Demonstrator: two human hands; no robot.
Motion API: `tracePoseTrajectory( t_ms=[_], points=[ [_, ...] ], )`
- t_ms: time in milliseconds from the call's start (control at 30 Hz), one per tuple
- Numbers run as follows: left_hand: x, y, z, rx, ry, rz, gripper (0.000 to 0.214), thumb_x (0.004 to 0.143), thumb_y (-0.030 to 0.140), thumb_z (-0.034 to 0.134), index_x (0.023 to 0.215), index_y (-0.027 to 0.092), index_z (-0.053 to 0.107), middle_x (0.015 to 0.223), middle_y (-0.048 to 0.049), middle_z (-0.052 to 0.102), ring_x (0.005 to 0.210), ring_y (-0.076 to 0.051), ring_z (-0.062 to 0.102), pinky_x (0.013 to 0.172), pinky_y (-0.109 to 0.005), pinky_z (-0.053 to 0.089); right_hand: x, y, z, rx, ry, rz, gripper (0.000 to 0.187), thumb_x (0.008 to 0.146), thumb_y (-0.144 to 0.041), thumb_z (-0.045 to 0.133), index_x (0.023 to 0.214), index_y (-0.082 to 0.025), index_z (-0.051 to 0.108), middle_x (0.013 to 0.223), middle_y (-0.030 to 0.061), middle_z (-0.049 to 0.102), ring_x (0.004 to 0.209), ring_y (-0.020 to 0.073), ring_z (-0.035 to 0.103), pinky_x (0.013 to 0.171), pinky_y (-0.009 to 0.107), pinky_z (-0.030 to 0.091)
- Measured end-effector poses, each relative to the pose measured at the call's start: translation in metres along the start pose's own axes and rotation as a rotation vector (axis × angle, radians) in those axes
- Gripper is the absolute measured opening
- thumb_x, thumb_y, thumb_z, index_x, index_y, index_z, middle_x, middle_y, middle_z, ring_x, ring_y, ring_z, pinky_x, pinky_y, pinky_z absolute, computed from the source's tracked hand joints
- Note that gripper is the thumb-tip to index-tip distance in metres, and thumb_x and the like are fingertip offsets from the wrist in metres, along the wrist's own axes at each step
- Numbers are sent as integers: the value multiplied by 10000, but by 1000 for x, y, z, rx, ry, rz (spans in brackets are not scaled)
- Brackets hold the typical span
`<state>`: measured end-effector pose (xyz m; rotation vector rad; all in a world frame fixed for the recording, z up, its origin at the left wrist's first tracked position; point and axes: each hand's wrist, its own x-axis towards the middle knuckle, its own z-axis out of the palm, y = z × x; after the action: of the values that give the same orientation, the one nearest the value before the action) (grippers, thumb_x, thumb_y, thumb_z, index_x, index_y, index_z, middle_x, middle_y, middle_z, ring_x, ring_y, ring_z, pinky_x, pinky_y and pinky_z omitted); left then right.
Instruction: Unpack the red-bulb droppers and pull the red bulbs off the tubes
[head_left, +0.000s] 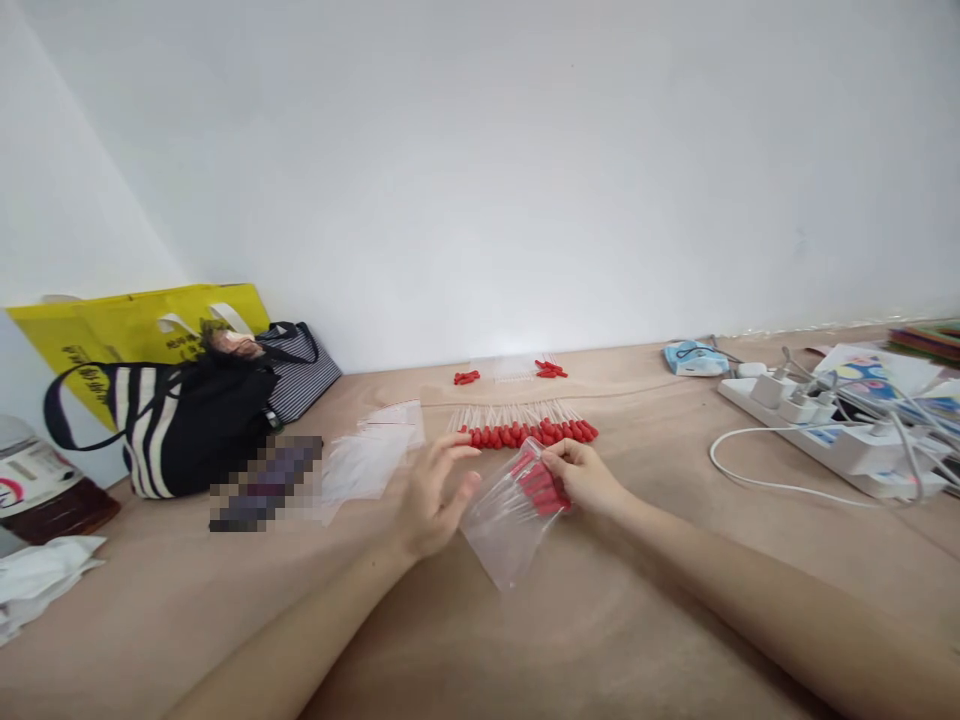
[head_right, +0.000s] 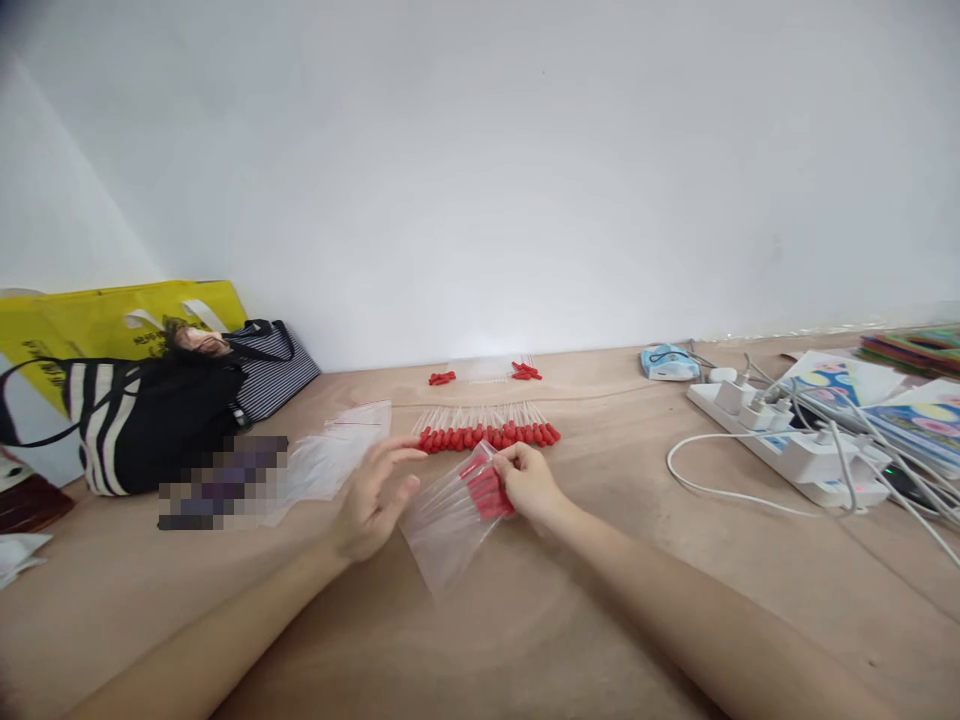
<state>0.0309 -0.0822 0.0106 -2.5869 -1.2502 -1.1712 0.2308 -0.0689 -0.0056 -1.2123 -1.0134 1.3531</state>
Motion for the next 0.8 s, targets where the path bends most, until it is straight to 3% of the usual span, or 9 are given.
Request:
tracePoseTrajectory(
  t_ms=[100, 200, 333, 500, 633, 800],
  points=[
    [-8, 15, 8, -46, -226, -16, 454, 771, 331, 509, 1193, 209, 392, 1309, -111, 305, 1189, -258, 341, 955, -417, 341, 4, 6, 5, 104, -90, 163, 83, 720, -97, 459, 668, -150, 497, 479, -21, 542, 392, 88, 503, 413, 211, 414],
    [-12, 12, 11, -94, -396, -30, 599, 753, 326, 530, 1283, 211, 274, 1392, -120, 145, 1247, -276, 255, 976, -429, 322, 5, 2, -5, 87, -298, 269, 131, 684, -30, 461, 728, -109, 555, 551, 28, 604, 490, 108, 580, 537, 244, 479],
    [-8, -1, 8, -183, -531, -8, 615, 747, 335, 547, 1283, 212, 275, 1366, -116, 228, 1233, -248, 290, 993, -413, 304, 5, 0, -22, 40, -494, 271, 202, 640, -41, 559, 833, -93, 584, 655, 46, 644, 597, 114, 617, 638, 255, 498],
    [10, -1, 12, -304, -503, 51, 421, 784, 304, 515, 1178, 192, 419, 1197, -99, 446, 1117, -199, 421, 951, -379, 355, 4, 8, -25, 30, -483, 175, 310, 582, -127, 670, 861, -124, 537, 597, -22, 619, 558, 98, 607, 633, 255, 505],
    [23, 6, 25, -320, -496, 79, 296, 816, 215, 461, 1109, 206, 496, 1166, -83, 472, 1070, -174, 455, 908, -356, 390, 2, 12, -21, -25, -424, 112, 417, 559, -165, 682, 908, -152, 455, 551, -61, 594, 530, 100, 597, 593, 253, 499],
    [30, 8, 39, -244, -451, 229, 175, 827, 170, 428, 824, 167, 603, 962, -66, 544, 908, -146, 511, 816, -290, 425, -2, 15, -18, -44, -371, 21, 450, 552, -182, 660, 901, -186, 376, 539, -89, 578, 489, 90, 568, 531, 238, 478]
  ],
)
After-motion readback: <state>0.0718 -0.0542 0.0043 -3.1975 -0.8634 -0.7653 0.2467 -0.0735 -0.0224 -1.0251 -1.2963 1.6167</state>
